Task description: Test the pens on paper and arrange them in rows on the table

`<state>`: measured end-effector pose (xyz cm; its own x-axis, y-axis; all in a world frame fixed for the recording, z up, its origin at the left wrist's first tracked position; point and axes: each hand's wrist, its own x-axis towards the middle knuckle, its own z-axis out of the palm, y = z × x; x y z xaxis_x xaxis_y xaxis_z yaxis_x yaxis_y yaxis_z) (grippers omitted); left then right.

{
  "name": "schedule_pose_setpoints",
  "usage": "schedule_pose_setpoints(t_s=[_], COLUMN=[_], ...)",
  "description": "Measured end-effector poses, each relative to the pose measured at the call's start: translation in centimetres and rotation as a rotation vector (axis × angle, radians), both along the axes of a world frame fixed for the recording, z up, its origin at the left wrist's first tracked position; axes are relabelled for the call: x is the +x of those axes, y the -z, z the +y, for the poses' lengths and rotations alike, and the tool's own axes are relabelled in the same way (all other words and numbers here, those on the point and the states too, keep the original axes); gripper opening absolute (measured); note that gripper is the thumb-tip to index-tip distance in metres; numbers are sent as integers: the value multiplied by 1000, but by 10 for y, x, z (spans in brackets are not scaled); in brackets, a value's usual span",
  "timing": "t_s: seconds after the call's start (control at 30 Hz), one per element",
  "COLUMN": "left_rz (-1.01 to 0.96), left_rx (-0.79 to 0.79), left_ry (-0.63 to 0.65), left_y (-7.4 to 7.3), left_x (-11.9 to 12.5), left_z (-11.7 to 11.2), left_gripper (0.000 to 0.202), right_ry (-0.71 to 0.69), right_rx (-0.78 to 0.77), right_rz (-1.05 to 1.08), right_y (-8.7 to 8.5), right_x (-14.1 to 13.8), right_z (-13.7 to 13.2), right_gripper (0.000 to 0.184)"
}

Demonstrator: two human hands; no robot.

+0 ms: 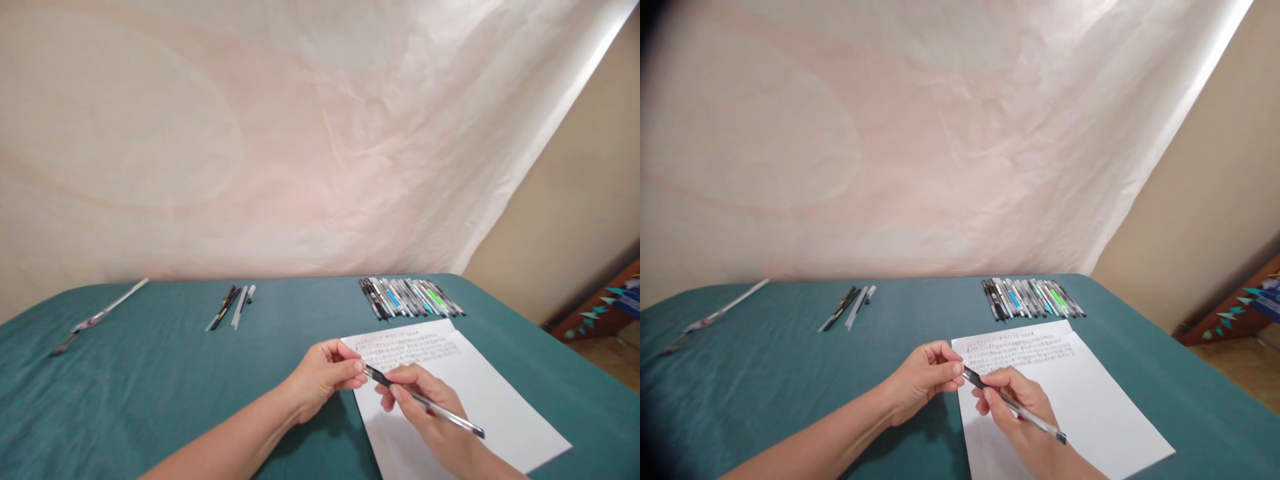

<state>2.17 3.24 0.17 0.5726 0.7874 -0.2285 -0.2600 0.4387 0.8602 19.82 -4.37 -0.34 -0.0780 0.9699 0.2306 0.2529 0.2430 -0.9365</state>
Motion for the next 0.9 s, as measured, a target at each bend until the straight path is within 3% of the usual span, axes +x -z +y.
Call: schedule_pose_setpoints(t_s=[0.27,0.4,0.53,0.67,0.9], left_rz=[24,-35,-80,-72,2], left_rx=[18,41,96,148,199], left_ry=[-15,-127,-278,-323,-320], left_y=[-1,3,10,18,22], left_x=[-3,-9,-18,-24,-27], left_z=[3,15,32,40,38], left_gripper=[31,29,28,28,28], right_ry=[-46,-58,83,274,237], right_rx=[-35,-59,-37,-11,-22], right_rz=[-19,-20,-29,-107,-429], right_y=[-2,-4,-2,-1,0], right_x=[1,6,18,28,34], right_z=[5,10,14,20,24], right_gripper=[19,29,28,21,22])
